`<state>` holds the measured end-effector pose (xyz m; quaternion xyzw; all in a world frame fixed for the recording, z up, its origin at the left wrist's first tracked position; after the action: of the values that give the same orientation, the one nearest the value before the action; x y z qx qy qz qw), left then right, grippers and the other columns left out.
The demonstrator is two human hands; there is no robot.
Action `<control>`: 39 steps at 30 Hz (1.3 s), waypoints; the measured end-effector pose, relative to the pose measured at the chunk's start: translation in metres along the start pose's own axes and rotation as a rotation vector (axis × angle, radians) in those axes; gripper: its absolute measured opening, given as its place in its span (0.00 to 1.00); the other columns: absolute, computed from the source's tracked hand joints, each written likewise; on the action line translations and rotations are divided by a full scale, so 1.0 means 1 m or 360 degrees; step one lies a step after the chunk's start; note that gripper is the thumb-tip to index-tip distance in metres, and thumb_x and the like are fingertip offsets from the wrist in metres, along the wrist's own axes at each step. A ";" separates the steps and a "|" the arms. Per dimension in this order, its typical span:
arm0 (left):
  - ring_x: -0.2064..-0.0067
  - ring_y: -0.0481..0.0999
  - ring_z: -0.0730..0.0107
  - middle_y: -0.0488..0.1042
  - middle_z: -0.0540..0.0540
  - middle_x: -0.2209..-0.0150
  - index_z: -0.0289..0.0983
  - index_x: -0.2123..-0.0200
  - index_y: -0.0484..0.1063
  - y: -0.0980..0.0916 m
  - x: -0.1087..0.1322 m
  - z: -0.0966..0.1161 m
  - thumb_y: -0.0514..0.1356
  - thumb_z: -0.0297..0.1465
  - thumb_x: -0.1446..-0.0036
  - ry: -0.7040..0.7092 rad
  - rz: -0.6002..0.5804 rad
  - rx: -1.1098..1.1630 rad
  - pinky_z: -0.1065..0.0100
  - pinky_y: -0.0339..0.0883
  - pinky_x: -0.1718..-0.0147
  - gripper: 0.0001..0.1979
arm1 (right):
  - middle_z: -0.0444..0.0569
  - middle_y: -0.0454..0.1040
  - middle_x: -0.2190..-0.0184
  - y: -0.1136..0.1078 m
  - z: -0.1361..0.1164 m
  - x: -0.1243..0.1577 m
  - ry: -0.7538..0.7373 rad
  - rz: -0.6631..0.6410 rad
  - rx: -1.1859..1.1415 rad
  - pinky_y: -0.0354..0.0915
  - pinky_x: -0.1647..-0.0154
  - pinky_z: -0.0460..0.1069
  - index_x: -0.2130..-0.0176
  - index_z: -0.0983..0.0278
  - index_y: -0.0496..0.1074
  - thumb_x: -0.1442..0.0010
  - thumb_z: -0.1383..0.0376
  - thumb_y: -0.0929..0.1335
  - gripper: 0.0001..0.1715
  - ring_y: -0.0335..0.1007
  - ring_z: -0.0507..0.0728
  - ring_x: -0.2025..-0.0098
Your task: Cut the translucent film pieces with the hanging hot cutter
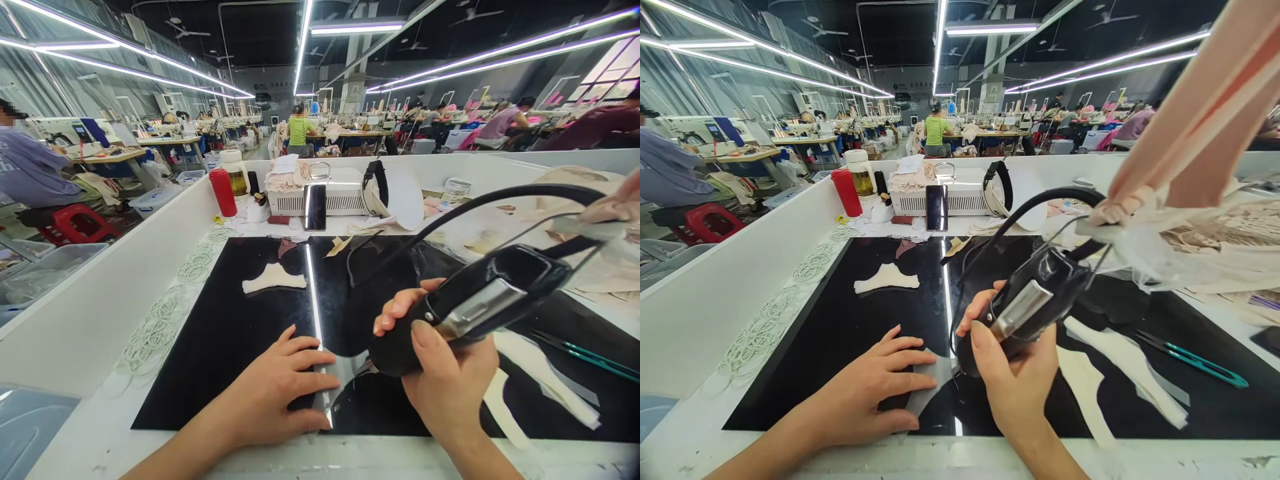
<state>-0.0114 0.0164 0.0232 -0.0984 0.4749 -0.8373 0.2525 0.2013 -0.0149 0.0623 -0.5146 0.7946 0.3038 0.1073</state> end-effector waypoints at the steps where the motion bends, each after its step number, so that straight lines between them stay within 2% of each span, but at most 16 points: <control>1: 0.32 0.65 0.46 0.72 0.47 0.36 0.50 0.40 0.74 0.000 0.000 0.000 0.68 0.43 0.38 -0.0005 -0.0005 -0.0003 0.33 0.43 0.31 0.24 | 0.41 0.74 0.66 0.000 0.000 0.000 0.0000 -0.0001 0.0001 0.72 0.67 0.54 0.50 0.55 0.70 0.38 0.61 0.75 0.18 0.72 0.55 0.70; 6: 0.31 0.63 0.47 0.71 0.50 0.35 0.53 0.39 0.73 0.000 0.001 0.000 0.67 0.44 0.37 -0.0033 -0.0050 -0.0013 0.31 0.43 0.31 0.23 | 0.41 0.74 0.67 0.001 0.002 0.002 0.0006 -0.0005 0.0028 0.72 0.66 0.54 0.51 0.55 0.69 0.37 0.62 0.75 0.17 0.72 0.55 0.70; 10: 0.31 0.64 0.47 0.71 0.50 0.35 0.53 0.40 0.74 0.000 0.001 0.000 0.68 0.43 0.37 -0.0043 -0.0051 -0.0014 0.31 0.42 0.31 0.23 | 0.42 0.74 0.67 0.001 0.001 -0.002 0.0033 -0.0009 0.0055 0.72 0.68 0.54 0.51 0.56 0.69 0.37 0.61 0.75 0.17 0.72 0.55 0.71; 17: 0.31 0.64 0.48 0.71 0.51 0.35 0.53 0.40 0.74 -0.001 0.000 0.000 0.69 0.41 0.38 -0.0049 -0.0072 -0.0010 0.31 0.42 0.31 0.23 | 0.41 0.74 0.68 -0.012 0.000 -0.014 -0.0091 0.0091 0.0086 0.72 0.68 0.52 0.51 0.56 0.70 0.38 0.62 0.76 0.17 0.72 0.54 0.70; 31: 0.30 0.63 0.47 0.70 0.50 0.34 0.54 0.39 0.73 -0.004 0.002 -0.002 0.69 0.38 0.38 -0.0077 -0.0139 -0.0020 0.32 0.40 0.30 0.25 | 0.40 0.75 0.67 -0.014 0.003 -0.013 -0.0056 0.0094 0.0131 0.73 0.67 0.51 0.51 0.55 0.70 0.37 0.62 0.75 0.17 0.72 0.53 0.70; 35: 0.31 0.64 0.51 0.71 0.48 0.35 0.52 0.40 0.74 -0.002 0.003 -0.008 0.66 0.36 0.35 -0.0088 -0.0054 0.0029 0.35 0.42 0.29 0.21 | 0.40 0.75 0.67 -0.013 0.003 -0.012 -0.0051 0.0100 0.0111 0.72 0.68 0.50 0.51 0.55 0.69 0.38 0.60 0.76 0.18 0.72 0.53 0.70; 39: 0.32 0.67 0.56 0.72 0.45 0.36 0.46 0.41 0.74 0.002 0.004 -0.015 0.61 0.33 0.31 -0.0130 0.0183 0.0036 0.42 0.50 0.29 0.16 | 0.41 0.75 0.67 -0.007 0.004 -0.009 -0.0054 0.0054 0.0063 0.72 0.67 0.51 0.51 0.55 0.69 0.38 0.61 0.76 0.18 0.73 0.53 0.70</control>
<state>-0.0202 0.0245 0.0135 -0.1022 0.4594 -0.8221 0.3204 0.2112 -0.0081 0.0610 -0.4935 0.8072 0.2985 0.1257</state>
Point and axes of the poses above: each hand's wrist, its own x-axis away from the middle knuckle, its own y-axis out of the palm, z = x × y, the point moved 1 cm from there along -x, towards the middle knuckle
